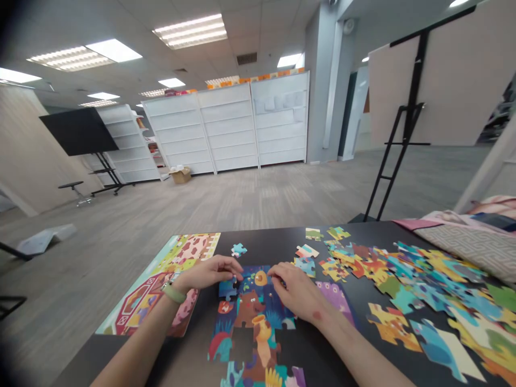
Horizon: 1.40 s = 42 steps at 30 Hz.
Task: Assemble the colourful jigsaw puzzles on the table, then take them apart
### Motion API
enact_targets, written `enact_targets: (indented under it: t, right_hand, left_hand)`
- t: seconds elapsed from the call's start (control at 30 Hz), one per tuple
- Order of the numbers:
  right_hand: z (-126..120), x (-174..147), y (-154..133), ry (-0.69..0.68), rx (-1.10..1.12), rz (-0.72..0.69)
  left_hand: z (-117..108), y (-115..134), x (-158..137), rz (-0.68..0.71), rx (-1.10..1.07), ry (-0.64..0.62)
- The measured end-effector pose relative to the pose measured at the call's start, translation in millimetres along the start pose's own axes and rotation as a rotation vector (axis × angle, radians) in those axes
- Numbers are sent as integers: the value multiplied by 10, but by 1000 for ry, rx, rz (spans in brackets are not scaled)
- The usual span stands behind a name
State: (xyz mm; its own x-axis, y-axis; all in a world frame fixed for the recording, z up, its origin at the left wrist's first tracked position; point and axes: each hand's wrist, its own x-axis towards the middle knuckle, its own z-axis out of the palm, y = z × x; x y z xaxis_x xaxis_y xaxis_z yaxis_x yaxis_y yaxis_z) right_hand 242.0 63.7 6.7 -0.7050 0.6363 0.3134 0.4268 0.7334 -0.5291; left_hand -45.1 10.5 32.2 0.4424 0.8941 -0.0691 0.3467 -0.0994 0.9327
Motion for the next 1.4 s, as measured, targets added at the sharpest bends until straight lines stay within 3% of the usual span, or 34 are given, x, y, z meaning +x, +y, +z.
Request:
enact_targets:
  t: [0.2, 0.47, 0.73, 0.9, 1.0, 1.13, 1.27, 1.4]
  right_hand:
    - [12, -12, 28, 12, 3, -7]
    - [-19, -7, -8, 17, 6, 3]
    - [-16, -8, 43, 52, 8, 15]
    - [-80, -31, -40, 113, 10, 37]
    - [-172, -270, -234, 115, 73, 99]
    - [-354, -862, -310, 108, 79, 144]
    - [-627, -1585, 109, 308, -224, 314]
    - [-797, -2221, 566, 298, -428, 520]
  left_hand:
    - [-11, 9, -2, 10, -9, 66]
    - [-14, -134, 67, 27, 1, 358]
    - [-464, -469, -23, -61, 308, 684]
    - [-531, -556, -55, -103, 504, 673]
    - [-447, -515, -13, -72, 558, 623]
    - [-314, -442, 63, -6, 604, 531]
    - [-147, -387, 117, 100, 671, 406]
    - [-51, -361, 123, 113, 712, 363]
